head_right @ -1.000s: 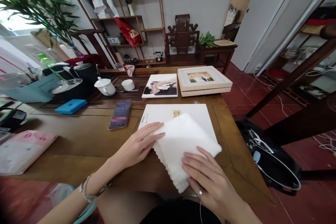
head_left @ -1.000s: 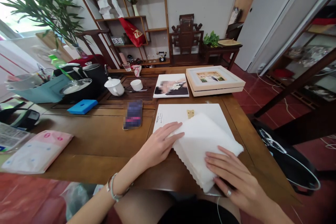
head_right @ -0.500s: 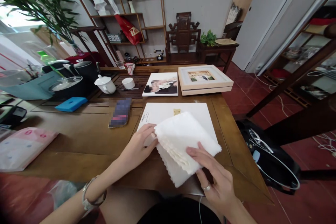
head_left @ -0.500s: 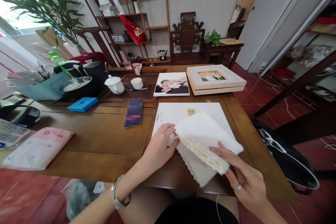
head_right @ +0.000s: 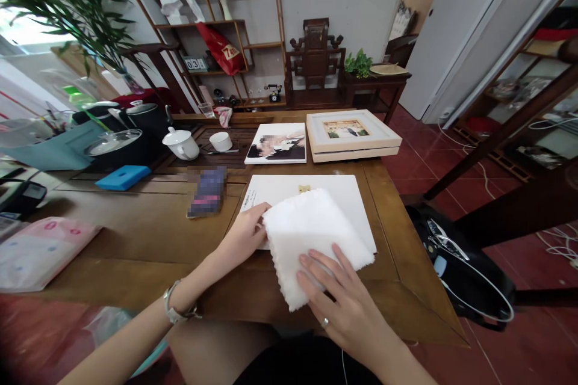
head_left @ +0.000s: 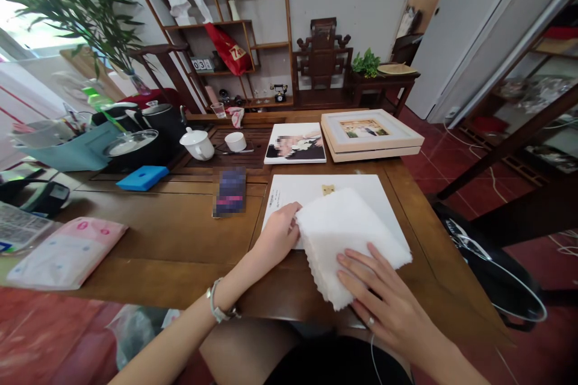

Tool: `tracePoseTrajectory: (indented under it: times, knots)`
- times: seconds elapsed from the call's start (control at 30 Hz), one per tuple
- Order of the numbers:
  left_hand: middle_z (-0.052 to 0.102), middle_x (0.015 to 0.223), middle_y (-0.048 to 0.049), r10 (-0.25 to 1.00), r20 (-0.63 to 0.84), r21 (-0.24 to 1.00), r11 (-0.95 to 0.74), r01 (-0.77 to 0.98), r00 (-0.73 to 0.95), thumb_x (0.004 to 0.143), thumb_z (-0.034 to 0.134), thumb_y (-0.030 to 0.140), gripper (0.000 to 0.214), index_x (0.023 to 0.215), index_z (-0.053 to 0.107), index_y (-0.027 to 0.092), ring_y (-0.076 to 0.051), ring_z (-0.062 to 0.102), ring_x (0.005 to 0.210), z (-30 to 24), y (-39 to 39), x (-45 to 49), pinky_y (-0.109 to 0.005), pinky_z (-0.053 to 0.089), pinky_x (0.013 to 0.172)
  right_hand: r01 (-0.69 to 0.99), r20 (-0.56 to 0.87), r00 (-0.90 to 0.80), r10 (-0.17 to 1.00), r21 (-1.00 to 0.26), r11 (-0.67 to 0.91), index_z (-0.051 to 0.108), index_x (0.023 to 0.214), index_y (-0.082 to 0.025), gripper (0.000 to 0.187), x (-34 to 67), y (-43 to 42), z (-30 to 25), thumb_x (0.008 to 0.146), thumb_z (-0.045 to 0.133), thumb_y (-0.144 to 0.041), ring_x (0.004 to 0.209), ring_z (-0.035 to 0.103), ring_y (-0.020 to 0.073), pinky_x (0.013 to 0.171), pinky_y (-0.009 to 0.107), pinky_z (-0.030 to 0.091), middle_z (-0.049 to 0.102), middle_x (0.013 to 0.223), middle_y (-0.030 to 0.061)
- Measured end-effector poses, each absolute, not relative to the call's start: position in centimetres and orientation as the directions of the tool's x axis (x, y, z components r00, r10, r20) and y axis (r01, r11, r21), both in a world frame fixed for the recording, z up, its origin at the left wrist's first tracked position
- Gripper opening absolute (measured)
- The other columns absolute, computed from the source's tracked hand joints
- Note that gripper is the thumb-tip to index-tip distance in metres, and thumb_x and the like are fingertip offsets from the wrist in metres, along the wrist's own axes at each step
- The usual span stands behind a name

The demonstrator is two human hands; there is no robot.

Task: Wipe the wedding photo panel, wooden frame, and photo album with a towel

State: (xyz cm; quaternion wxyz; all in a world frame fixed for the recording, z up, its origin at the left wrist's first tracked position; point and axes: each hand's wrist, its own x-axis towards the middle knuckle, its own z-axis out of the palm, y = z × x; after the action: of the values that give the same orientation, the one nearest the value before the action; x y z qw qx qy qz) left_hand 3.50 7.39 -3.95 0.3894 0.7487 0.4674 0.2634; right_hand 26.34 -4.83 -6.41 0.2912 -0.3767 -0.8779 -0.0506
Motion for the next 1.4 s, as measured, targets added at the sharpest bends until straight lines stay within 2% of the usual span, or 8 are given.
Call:
tracePoseTrajectory:
  times: [0.27,0.5,0.7,0.83,0.97,1.07,1.27,1.4]
  knots:
    - [0.051,0.077,0.0008,0.87,-0.037,0.862,-0.22,0.456,0.491,0.1,0.022,0.04,0.033,0.083,0.045,0.022,-0.016,0.048,0.07,-2.0,8.2,3.4,-0.029,0.043,0.066,0.795,0.605,-0.388,0.695,-0.161,0.584,0.055,0.134,-0.02,0.048,24.0,-4.4,-6.5,0.088,0.049,-0.007,0.115,0.062,0.0242,0.106,0.05,0.043,0.07,0.123,0.0087]
    - [0.043,0.064,0.0089,0.861,-0.084,0.788,-0.251,0.563,0.502,0.082,0.062,0.034,0.035,0.107,0.042,0.021,-0.011,0.036,0.054,-0.8,8.9,4.6,-0.023,0.03,0.052,0.796,0.528,-0.489,0.694,-0.056,0.603,0.054,0.135,-0.013,0.049,24.2,-4.8,-6.4,0.088,0.061,-0.029,0.122,0.056,0.0313,0.106,0.057,0.041,0.064,0.132,0.0147]
    - [0.056,0.083,0.0032,0.837,-0.225,0.974,0.208,0.092,0.498,0.085,0.062,0.036,0.035,0.113,0.043,0.027,-0.011,0.055,0.065,0.3,7.0,3.4,-0.021,0.046,0.058,0.774,0.602,-0.455,0.656,-0.096,0.625,0.036,0.148,-0.012,0.064,25.4,-4.4,-6.2,0.086,0.051,-0.009,0.138,0.043,0.0314,0.112,0.056,0.037,0.057,0.14,0.0157]
    - [0.066,0.097,-0.0043,0.813,-0.319,0.902,0.418,-0.108,0.486,0.074,0.078,0.046,0.043,0.105,0.059,0.022,-0.018,0.066,0.086,0.9,5.0,1.0,-0.028,0.054,0.075,0.674,0.684,-0.339,0.645,-0.301,0.674,0.041,0.144,-0.019,0.061,25.8,-3.2,-4.6,0.084,0.051,-0.009,0.125,0.059,0.0276,0.109,0.05,0.043,0.066,0.129,0.0112]
    - [0.068,0.115,-0.0097,0.856,-0.101,0.988,0.145,-0.049,0.507,0.058,0.09,0.044,0.068,0.116,0.062,0.021,-0.031,0.063,0.109,1.4,2.7,-1.5,-0.042,0.052,0.093,0.442,0.519,-0.141,0.843,-0.729,0.523,0.051,0.131,-0.027,0.047,25.4,-1.5,-1.1,0.085,0.058,-0.018,0.088,0.073,0.0201,0.067,0.025,0.06,0.074,0.108,0.0044]
    - [0.065,0.123,-0.0101,0.961,0.002,0.995,-0.03,0.096,0.276,0.07,0.084,0.04,0.06,0.12,0.059,0.021,-0.032,0.06,0.116,1.5,1.1,-2.5,-0.044,0.051,0.096,0.184,0.262,-0.187,0.947,-0.937,0.296,0.052,0.125,-0.028,0.034,23.6,0.0,0.7,0.091,0.055,-0.027,0.084,0.073,0.0188,0.065,0.026,0.06,0.073,0.106,0.0046]
    - [0.056,0.131,-0.0102,0.999,-0.051,0.987,0.049,0.153,0.011,0.076,0.076,0.046,0.077,0.137,0.034,0.025,-0.029,0.058,0.118,-0.4,0.1,-3.3,-0.037,0.054,0.09,-0.07,0.061,-0.307,0.95,-0.997,0.041,0.021,0.137,-0.033,0.064,18.9,2.1,-0.7,0.087,0.06,-0.029,0.08,0.07,0.0179,0.065,0.032,0.059,0.065,0.117,0.0081]
    - [0.058,0.118,-0.0054,0.995,-0.045,0.984,0.06,0.165,-0.093,0.085,0.066,0.044,0.075,0.141,0.019,0.031,-0.021,0.064,0.095,-1.7,0.6,-4.6,-0.031,0.055,0.076,0.042,-0.046,-0.38,0.924,-0.999,-0.032,0.045,0.104,-0.027,0.026,17.7,4.0,-1.2,0.089,0.057,-0.044,0.073,0.061,0.0136,0.061,0.027,0.053,0.062,0.096,0.0001]
